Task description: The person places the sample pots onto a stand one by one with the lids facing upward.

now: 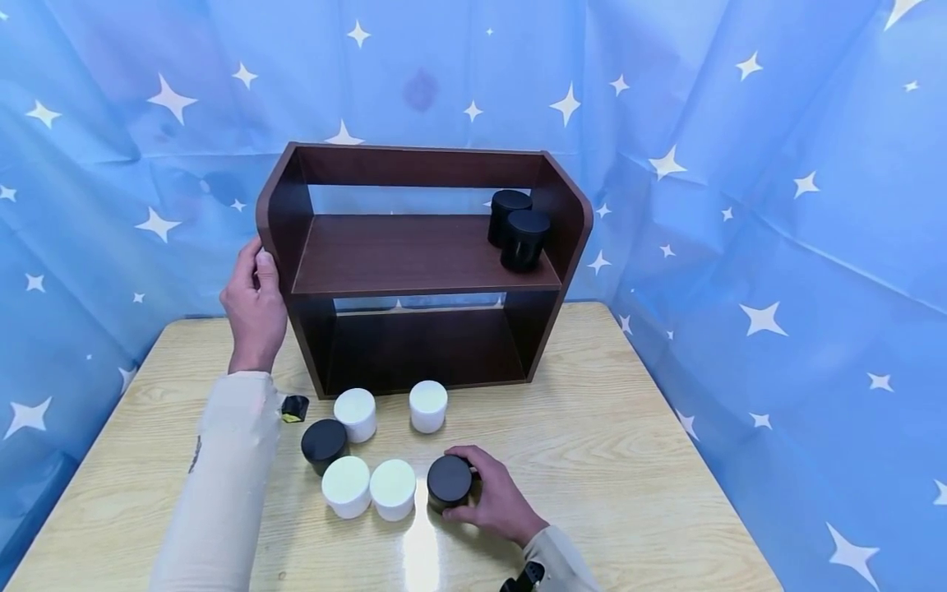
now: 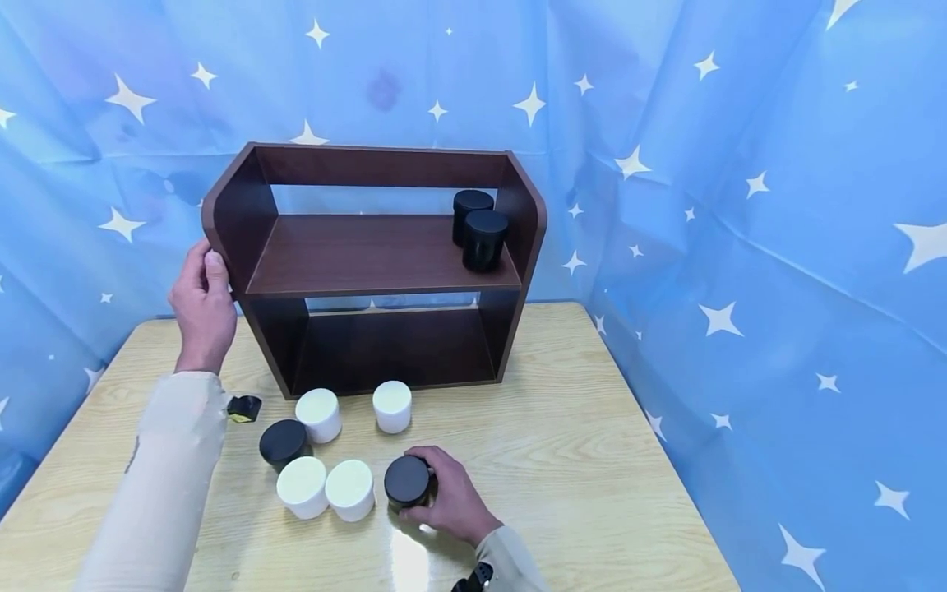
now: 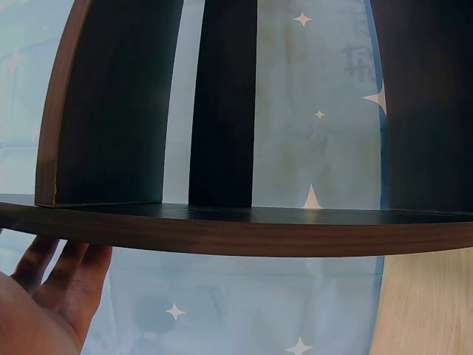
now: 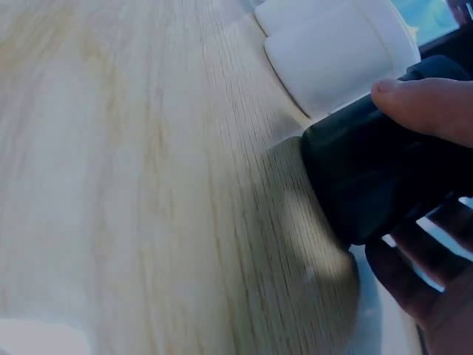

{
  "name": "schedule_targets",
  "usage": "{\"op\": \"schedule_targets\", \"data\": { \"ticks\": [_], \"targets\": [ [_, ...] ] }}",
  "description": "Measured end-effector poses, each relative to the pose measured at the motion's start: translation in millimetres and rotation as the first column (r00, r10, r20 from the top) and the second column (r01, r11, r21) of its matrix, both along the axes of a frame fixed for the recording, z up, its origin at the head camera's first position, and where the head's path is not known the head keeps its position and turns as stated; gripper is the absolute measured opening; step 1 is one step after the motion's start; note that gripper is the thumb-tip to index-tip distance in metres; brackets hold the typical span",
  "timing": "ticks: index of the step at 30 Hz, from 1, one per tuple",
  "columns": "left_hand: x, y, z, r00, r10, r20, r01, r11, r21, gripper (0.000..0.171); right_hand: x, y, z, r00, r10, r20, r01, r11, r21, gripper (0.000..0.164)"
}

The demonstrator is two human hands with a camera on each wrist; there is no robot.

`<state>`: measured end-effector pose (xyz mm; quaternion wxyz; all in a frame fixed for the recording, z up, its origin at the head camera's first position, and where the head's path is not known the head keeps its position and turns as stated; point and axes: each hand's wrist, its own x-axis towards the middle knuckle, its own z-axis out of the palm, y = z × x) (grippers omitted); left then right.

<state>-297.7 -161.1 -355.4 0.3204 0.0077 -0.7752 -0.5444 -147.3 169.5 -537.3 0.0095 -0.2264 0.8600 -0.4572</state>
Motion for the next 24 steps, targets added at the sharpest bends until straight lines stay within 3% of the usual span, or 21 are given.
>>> {"op": "schedule_targets", "data": {
  "ticks": [24],
  "targets": [
    [-0.8,0.3,-0.7,1.0,0.007,-0.008,-0.007,1.0,0.006,0.038,1.0,-1.5,-1.4,1.0,-0.006,0.01,0.006,1.0,-0.001,0.077]
  ]
}}
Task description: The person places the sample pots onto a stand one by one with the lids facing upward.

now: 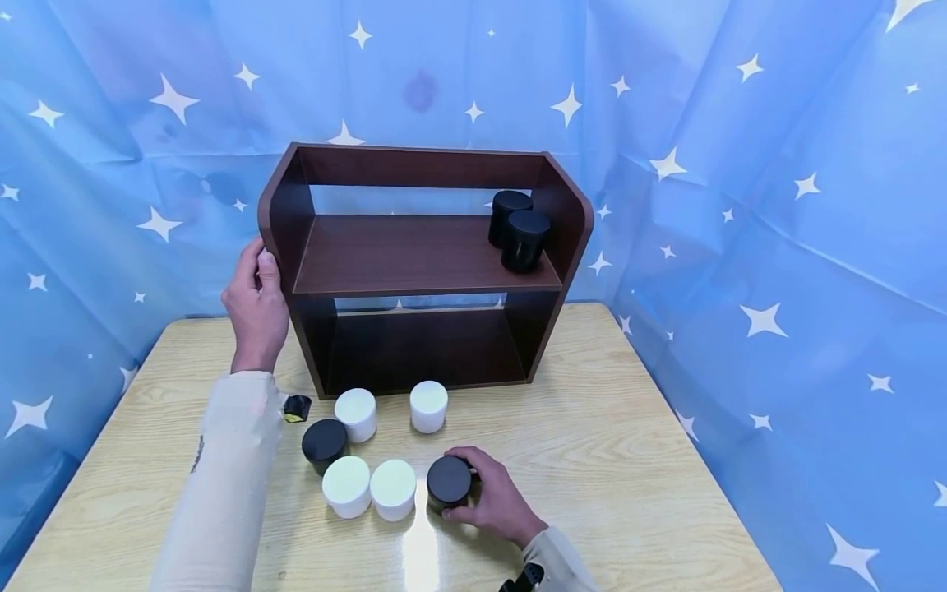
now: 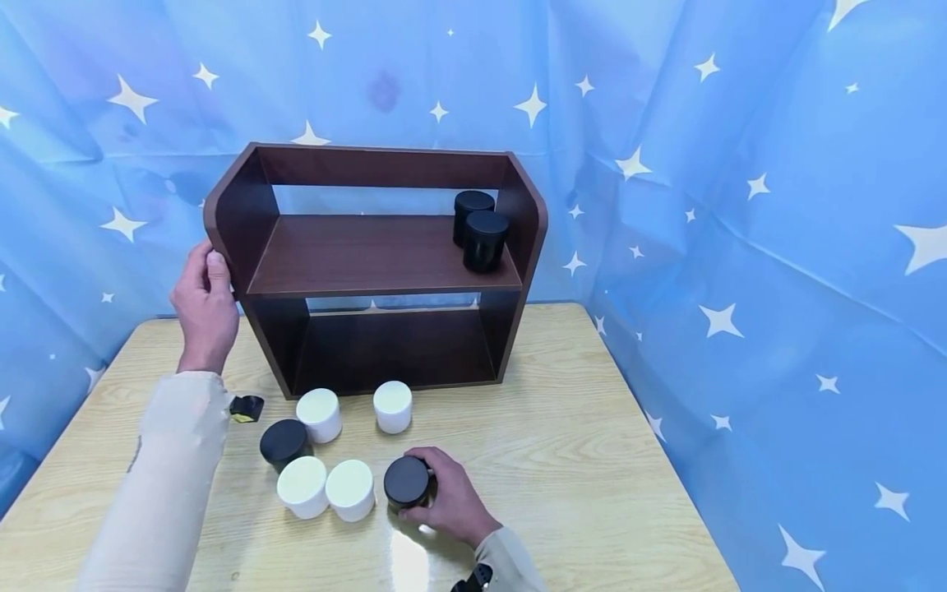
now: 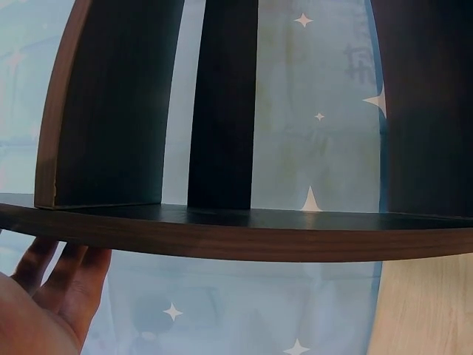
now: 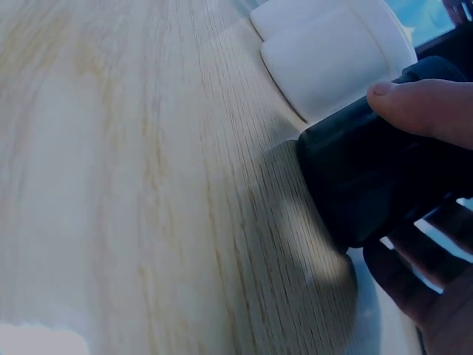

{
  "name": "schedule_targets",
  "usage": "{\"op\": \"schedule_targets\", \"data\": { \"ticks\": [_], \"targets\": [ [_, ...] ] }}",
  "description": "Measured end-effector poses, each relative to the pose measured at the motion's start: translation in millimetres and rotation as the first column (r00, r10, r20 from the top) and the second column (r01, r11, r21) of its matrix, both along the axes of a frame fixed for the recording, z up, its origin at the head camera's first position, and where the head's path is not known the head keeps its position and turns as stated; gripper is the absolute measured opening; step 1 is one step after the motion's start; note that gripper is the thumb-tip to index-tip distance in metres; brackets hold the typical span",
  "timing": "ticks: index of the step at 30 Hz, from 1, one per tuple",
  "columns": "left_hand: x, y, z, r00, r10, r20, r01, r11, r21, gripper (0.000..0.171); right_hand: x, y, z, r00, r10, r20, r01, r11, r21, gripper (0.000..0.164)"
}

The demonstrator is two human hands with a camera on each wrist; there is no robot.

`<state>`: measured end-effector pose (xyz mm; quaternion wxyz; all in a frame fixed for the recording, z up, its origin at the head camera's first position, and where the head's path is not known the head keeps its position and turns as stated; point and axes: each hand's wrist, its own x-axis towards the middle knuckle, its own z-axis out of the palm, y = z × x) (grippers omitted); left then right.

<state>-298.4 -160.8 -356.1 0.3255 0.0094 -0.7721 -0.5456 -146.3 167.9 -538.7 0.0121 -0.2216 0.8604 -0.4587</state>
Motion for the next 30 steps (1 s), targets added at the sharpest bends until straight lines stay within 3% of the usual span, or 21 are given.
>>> {"op": "schedule_targets", "data": {
  "ticks": [15,23,30],
  "targets": [
    [-0.6,1.6,-1.8,1.0,0.001,0.002,-0.001,1.0,-0.004,0.038,3.0,0.4,7.8,1.0,0.012,-0.005,-0.013,1.0,-0.019,0.078],
    [3.6,-3.0,3.7,0.996,-0.043,0.084,0.038,0.998,0.054,0.037,5.2,4.1,16.1,0.999,-0.019,0.032,0.021,0.999,-0.046,0.078],
    [3.6,-5.6,5.7,0.991,-0.043,0.129,0.033,0.997,0.076,0.039,3.0,8.7,25.9,0.998,-0.051,0.032,0.053,0.996,-0.078,0.077]
  ]
}}
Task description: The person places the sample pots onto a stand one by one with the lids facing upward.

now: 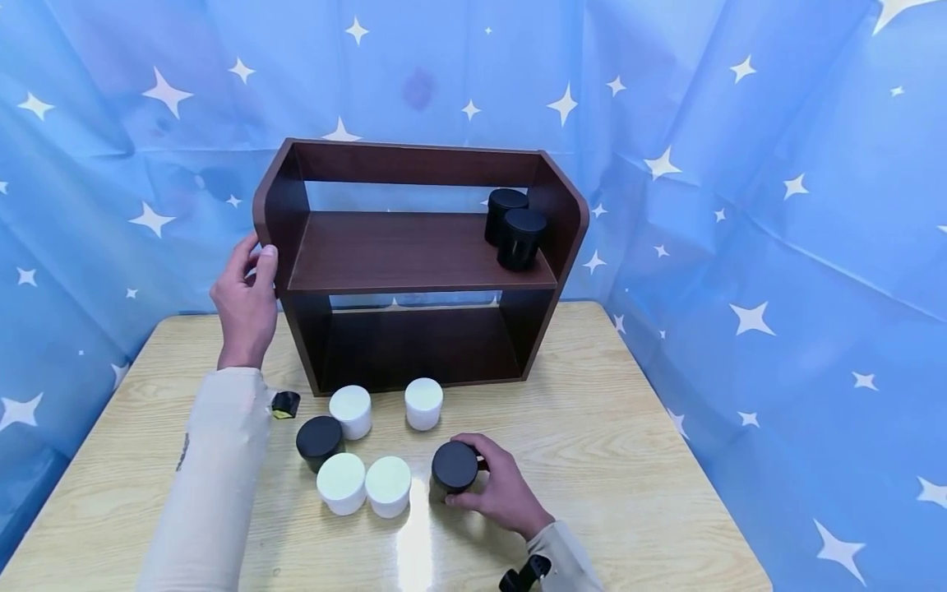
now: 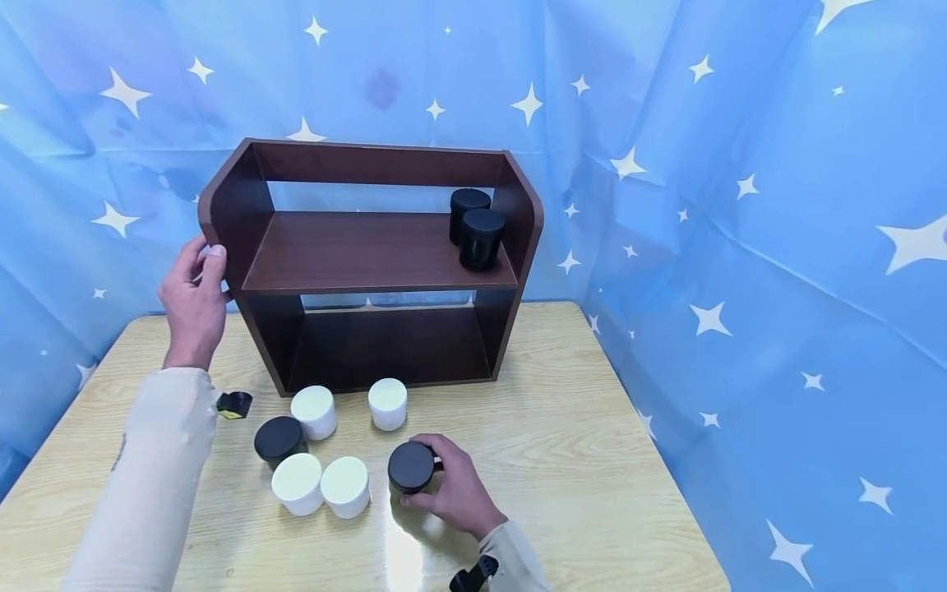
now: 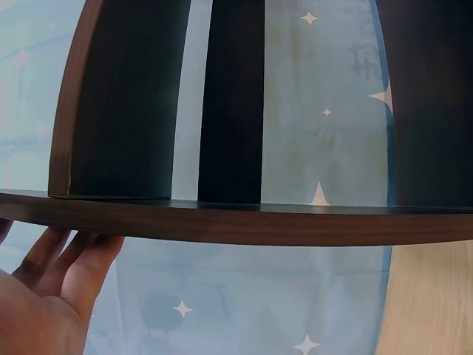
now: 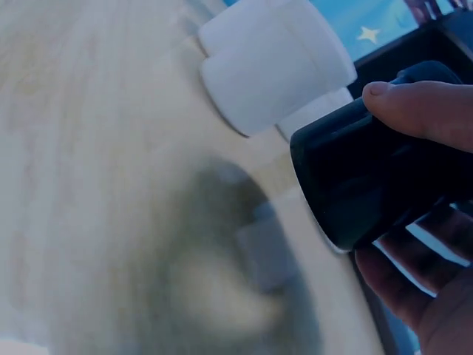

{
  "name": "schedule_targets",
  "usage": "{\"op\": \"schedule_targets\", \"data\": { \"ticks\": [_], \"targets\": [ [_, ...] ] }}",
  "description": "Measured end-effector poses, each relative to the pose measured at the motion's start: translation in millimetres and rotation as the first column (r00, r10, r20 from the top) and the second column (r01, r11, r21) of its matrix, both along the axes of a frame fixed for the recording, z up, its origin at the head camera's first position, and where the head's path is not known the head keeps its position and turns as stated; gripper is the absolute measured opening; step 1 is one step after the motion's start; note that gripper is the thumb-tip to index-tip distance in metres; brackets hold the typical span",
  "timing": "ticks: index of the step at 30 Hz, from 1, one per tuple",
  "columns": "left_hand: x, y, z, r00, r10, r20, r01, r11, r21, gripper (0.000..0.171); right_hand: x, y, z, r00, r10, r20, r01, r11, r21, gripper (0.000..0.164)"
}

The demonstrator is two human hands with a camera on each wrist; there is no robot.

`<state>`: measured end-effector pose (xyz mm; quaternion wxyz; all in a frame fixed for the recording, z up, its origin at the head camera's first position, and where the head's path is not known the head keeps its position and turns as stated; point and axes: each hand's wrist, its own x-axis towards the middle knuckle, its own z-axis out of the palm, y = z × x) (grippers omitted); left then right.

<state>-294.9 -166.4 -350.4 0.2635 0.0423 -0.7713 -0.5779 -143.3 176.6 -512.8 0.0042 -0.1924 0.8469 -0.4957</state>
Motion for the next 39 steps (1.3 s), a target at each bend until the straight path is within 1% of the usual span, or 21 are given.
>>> {"op": "schedule_targets", "data": {
  "ticks": [4,8,15,18,23,30,39],
  "targets": [
    [-0.7,-0.6,1.5,1.0,-0.003,0.002,0.003,1.0,-0.003,0.04,-2.7,3.3,8.4,1.0,-0.006,-0.026,0.006,1.0,-0.022,0.076],
    [-0.7,-0.3,2.4,1.0,-0.008,0.0,0.008,1.0,-0.004,0.041,-6.7,7.3,18.2,0.998,-0.019,-0.054,0.018,1.0,-0.023,0.076],
    [0.3,0.1,2.6,1.0,0.003,-0.011,-0.003,1.0,-0.01,0.04,-16.9,13.7,39.4,0.995,-0.06,-0.081,0.059,0.998,-0.025,0.075],
    [0.1,0.3,2.8,1.0,0.004,-0.005,-0.004,1.0,-0.008,0.04,-20.8,16.3,48.7,0.993,-0.07,-0.098,0.069,0.997,-0.015,0.074],
    [0.9,0.7,3.7,1.0,-0.001,0.015,0.001,1.0,0.001,0.041,-26.7,19.9,63.9,0.99,-0.048,-0.131,0.05,0.999,0.012,0.074],
    [1.4,1.6,4.8,1.0,-0.015,0.026,0.014,1.0,0.011,0.041,-36.4,23.8,89.3,0.989,-0.033,-0.145,0.037,0.999,0.021,0.075],
    [1.0,0.0,3.3,1.0,-0.01,0.008,0.01,1.0,0.011,0.04,-53.5,28.2,127.5,0.985,0.001,-0.174,0.007,0.999,0.041,0.072]
  ]
}}
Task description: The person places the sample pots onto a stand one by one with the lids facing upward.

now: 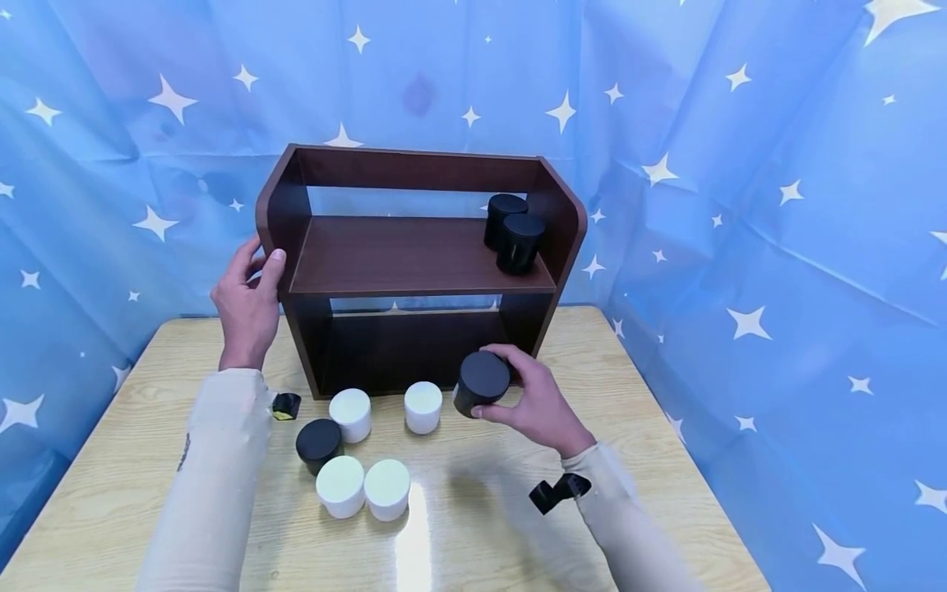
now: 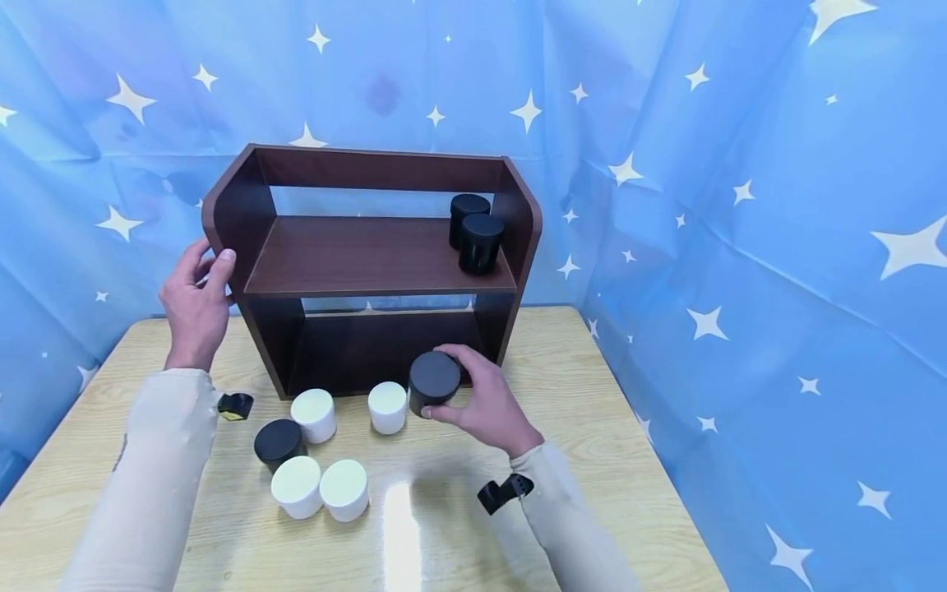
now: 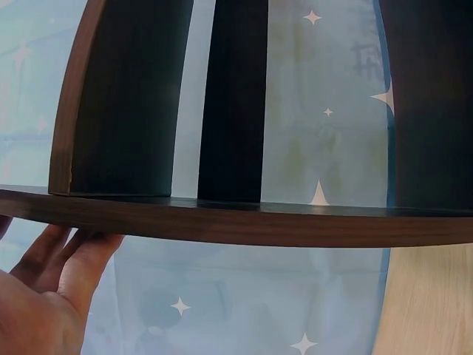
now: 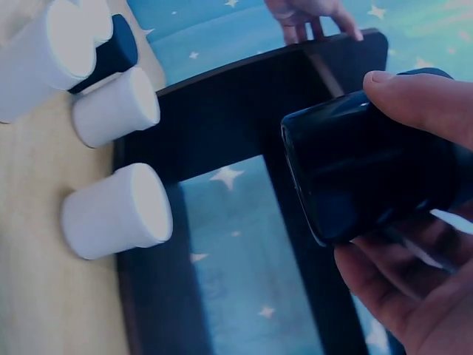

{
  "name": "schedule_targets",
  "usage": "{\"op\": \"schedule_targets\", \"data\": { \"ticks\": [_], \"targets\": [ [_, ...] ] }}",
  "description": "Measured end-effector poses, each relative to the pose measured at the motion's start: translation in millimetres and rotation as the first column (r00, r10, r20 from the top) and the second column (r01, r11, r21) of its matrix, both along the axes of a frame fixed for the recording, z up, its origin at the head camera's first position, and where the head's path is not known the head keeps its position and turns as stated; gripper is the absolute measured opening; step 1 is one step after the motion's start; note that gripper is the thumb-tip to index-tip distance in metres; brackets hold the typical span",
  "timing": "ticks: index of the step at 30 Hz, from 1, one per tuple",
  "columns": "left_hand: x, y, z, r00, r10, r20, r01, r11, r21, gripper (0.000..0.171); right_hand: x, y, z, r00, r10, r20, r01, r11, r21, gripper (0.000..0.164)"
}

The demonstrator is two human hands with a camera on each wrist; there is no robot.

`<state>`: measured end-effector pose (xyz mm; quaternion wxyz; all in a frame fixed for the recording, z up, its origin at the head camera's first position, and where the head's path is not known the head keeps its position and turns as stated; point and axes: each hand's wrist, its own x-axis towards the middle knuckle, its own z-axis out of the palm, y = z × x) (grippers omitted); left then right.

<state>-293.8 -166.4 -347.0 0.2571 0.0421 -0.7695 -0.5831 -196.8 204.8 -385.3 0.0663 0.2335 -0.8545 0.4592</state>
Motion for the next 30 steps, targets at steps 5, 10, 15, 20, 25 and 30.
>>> {"op": "schedule_targets", "data": {
  "ticks": [5,10,15,20,25,30],
  "targets": [
    [0.4,-0.2,-1.0,1.0,0.0,-0.009,0.0,1.0,-0.014,0.039,-10.1,1.5,19.8,1.0,0.017,-0.01,-0.017,1.0,-0.001,0.072],
    [0.3,-0.9,-1.6,1.0,-0.001,-0.007,0.001,1.0,-0.022,0.039,-19.5,0.2,30.8,0.999,0.038,-0.009,-0.038,0.999,-0.011,0.071],
    [0.8,-0.8,-2.5,1.0,-0.009,-0.006,0.008,1.0,-0.024,0.039,-26.5,-0.5,34.5,0.999,0.034,0.001,-0.034,0.999,-0.003,0.071],
    [0.6,-1.2,-3.5,1.0,-0.005,-0.006,0.005,1.0,-0.025,0.04,-30.6,-2.9,37.9,1.0,0.016,-0.001,-0.016,1.0,0.017,0.07],
    [0.2,-0.8,-2.5,1.0,-0.003,-0.017,0.003,0.999,-0.034,0.04,-35.2,-4.0,41.5,1.0,-0.01,-0.013,0.01,1.0,0.02,0.071],
    [1.6,0.1,-3.0,1.0,-0.014,-0.024,0.013,0.999,-0.037,0.04,-39.0,-3.3,46.9,0.999,-0.047,-0.023,0.048,0.999,0.019,0.07]
  ]
}}
